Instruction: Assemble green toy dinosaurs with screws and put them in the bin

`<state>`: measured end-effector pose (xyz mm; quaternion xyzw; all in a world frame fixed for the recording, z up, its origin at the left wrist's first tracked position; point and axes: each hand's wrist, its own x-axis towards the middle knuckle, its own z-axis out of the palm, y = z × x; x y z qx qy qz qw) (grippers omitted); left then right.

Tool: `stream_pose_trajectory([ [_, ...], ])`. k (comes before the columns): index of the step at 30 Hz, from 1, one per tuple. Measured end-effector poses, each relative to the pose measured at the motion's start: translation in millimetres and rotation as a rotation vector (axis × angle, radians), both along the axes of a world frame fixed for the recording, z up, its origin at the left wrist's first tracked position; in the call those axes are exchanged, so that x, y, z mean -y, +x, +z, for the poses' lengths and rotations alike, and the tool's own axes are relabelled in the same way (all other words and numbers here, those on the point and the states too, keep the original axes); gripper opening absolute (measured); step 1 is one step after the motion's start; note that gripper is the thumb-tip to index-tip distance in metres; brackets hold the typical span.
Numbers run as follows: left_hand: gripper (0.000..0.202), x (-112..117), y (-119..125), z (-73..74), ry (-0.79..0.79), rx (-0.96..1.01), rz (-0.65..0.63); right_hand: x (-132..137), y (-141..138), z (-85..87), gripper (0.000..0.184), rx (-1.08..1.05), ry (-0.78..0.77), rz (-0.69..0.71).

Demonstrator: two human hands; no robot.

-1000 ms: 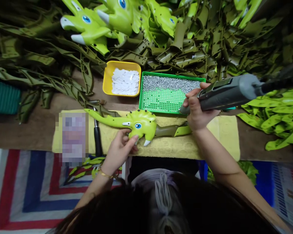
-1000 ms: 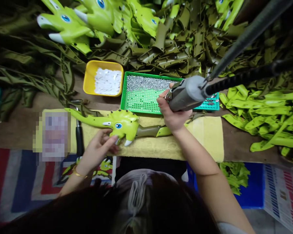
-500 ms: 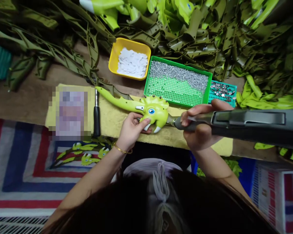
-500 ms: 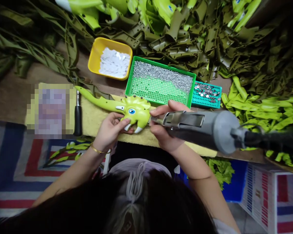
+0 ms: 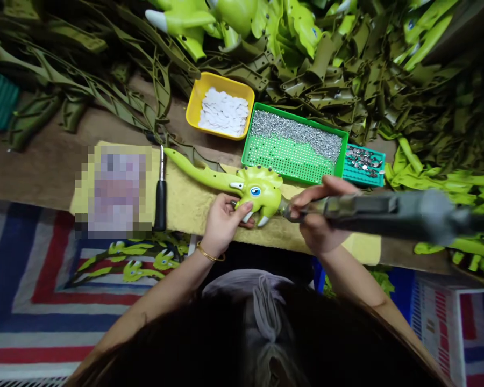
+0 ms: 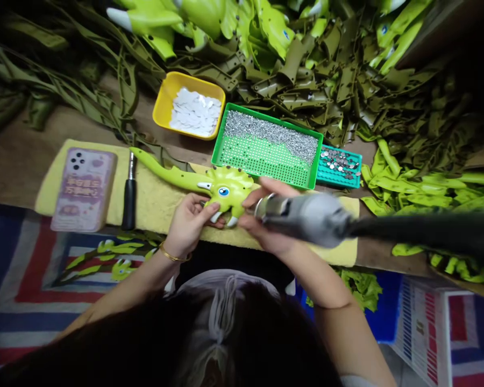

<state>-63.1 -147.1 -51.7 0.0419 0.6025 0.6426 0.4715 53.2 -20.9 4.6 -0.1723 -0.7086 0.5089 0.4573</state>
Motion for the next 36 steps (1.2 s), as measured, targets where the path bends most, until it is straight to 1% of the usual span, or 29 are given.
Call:
stream_pose_trajectory([
  [1, 0.062, 0, -1, -0.4, -0.001, 0.002, -0.009, -9, -7, 2.7, 0.046, -0.099, 0.026, -0.038],
  [3, 0.062, 1, -2, -0.5, -0.012, 0.006, -0.028, -29, -22, 4.0, 0.035, -0.342, 0.065, -0.168],
  [5, 0.062, 1, -4, 0.2, -0.030, 0.005, -0.043, -46, -37, -1.8, 0.030, -0.401, 0.047, -0.267],
  [8, 0.060, 2, -6, 0.9, -0.047, -0.004, -0.070, -59, -51, -18.7, 0.030, -0.359, -0.015, -0.297],
  [11, 0.058, 2, -7, 0.2, -0.053, -0.015, -0.085, -60, -51, -31.0, 0.035, -0.339, 0.005, -0.314],
  [13, 0.057, 2, -7, -0.5, -0.061, -0.016, -0.093, -60, -48, -32.7, 0.036, -0.329, 0.016, -0.323],
  [17, 0.055, 2, -7, -0.1, -0.083, -0.024, -0.097, -61, -43, -29.2, 0.036, -0.303, -0.009, -0.306],
  [20, 0.053, 3, -6, 0.8, -0.096, -0.033, -0.101, -61, -42, -29.2, 0.036, -0.279, -0.024, -0.334],
  [23, 0.052, 3, -6, 1.1, -0.095, -0.035, -0.098, -60, -41, -32.8, 0.039, -0.232, -0.032, -0.363],
  [28, 0.055, 1, -7, 2.2, -0.085, -0.015, -0.099, -61, -40, -40.8, 0.046, -0.166, -0.006, -0.351],
  [31, 0.058, 0, -8, 3.6, -0.091, -0.007, -0.093, -63, -39, -34.4, 0.045, -0.187, 0.023, -0.350],
  [33, 0.057, -1, -8, 4.0, -0.088, -0.012, -0.087, -61, -37, -21.9, 0.043, -0.222, 0.036, -0.342],
  [36, 0.056, -1, -7, 3.2, -0.075, -0.017, -0.082, -50, -33, 0.8, 0.038, -0.295, 0.041, -0.308],
])
